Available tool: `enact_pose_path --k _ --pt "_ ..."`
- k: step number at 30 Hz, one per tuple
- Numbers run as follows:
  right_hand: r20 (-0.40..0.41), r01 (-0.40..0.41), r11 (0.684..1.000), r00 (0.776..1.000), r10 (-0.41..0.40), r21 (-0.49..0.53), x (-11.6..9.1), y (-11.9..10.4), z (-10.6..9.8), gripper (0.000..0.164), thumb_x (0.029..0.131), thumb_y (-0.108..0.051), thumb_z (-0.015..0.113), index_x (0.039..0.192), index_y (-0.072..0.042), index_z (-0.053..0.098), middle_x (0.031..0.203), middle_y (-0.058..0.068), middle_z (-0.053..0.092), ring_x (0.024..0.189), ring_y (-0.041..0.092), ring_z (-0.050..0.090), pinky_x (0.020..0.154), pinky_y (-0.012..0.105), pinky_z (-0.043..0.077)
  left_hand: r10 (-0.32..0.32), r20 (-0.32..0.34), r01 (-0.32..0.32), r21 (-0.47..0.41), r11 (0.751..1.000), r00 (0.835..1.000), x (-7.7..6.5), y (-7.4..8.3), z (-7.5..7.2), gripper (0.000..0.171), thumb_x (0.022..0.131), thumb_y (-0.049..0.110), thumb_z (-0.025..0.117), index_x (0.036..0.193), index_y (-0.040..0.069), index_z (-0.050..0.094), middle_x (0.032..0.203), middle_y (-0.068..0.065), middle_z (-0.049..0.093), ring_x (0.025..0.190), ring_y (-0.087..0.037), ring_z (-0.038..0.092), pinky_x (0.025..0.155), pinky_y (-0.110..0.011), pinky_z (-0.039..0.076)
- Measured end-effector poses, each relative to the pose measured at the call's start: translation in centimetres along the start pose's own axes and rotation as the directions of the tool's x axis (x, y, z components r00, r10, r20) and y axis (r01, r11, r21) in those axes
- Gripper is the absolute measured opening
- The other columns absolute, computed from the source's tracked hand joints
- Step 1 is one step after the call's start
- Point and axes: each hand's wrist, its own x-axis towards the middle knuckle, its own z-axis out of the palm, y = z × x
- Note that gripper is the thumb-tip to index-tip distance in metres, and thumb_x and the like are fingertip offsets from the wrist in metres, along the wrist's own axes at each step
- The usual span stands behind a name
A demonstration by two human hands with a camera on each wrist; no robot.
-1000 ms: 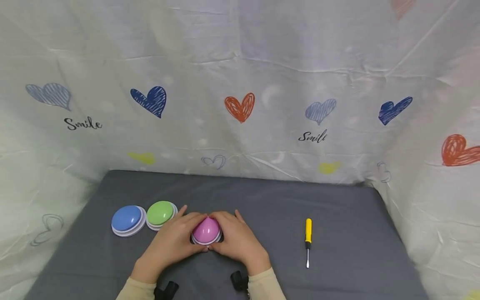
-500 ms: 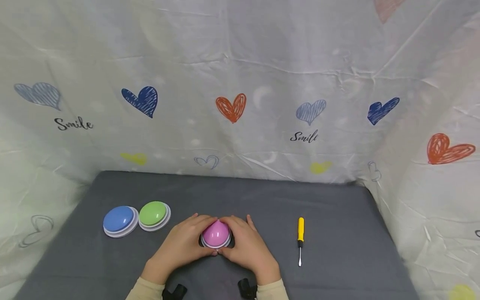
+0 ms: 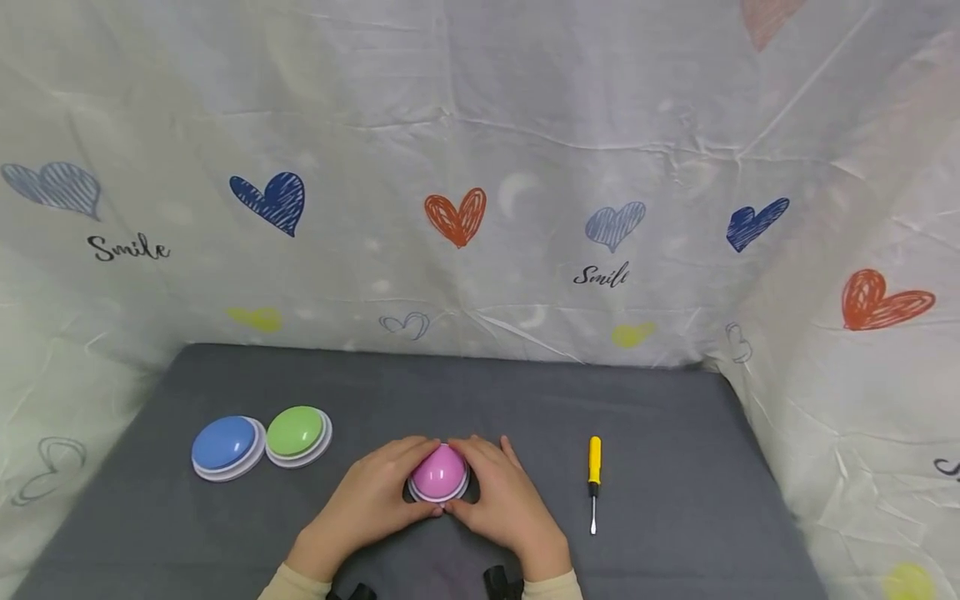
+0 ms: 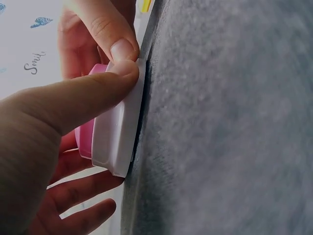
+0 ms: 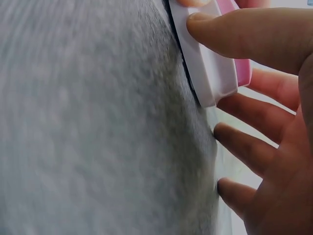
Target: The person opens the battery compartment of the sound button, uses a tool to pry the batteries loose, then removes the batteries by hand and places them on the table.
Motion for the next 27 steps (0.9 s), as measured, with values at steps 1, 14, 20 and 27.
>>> enact_pose_path --k 1,14,20,27 --pt "-0.007 0.003 1.000 1.000 -0.003 -0.001 -0.08 0.13 -0.04 0.079 0.082 -0.026 0.098 0.152 -0.012 0.062 0.151 0.004 0.064 0.150 0.030 0.052 0.128 0.065 0.026 0.000 0.000 0.000 -0.005 1.000 1.000 0.01 0.06 0.07 0.081 0.073 0.043 0.104 0.140 0.009 0.072 0.135 -0.003 0.072 0.120 -0.024 0.069 0.100 -0.046 0.059" --pt "0.035 -0.043 0.999 0.999 0.042 0.026 -0.37 0.80 -0.60 0.071 0.086 -0.025 0.096 0.149 -0.015 0.066 0.150 -0.001 0.066 0.154 0.029 0.048 0.130 0.058 0.024 -0.011 0.024 0.012 -0.028 1.000 1.000 -0.13 0.45 0.27 0.085 0.077 0.041 0.102 0.146 0.006 0.068 0.141 -0.006 0.069 0.126 -0.025 0.067 0.104 -0.046 0.058" --pt "0.045 -0.050 0.998 0.998 0.048 0.029 -0.27 0.61 -0.67 0.071 0.087 -0.025 0.094 0.150 -0.014 0.065 0.152 0.001 0.064 0.154 0.028 0.047 0.131 0.057 0.023 -0.016 0.025 0.017 -0.048 0.999 1.000 0.06 0.54 0.09 0.083 0.076 0.039 0.103 0.144 0.005 0.069 0.140 -0.006 0.070 0.124 -0.025 0.067 0.103 -0.046 0.057" --pt "0.086 -0.077 0.997 0.994 0.074 0.028 -0.19 0.46 -0.50 0.079 0.084 -0.027 0.096 0.154 -0.013 0.061 0.156 0.003 0.061 0.157 0.029 0.043 0.132 0.059 0.019 -0.027 0.022 0.027 -0.032 0.999 0.999 0.00 0.84 0.55 0.083 0.077 0.039 0.102 0.145 0.005 0.068 0.139 -0.006 0.069 0.123 -0.026 0.067 0.104 -0.047 0.057"
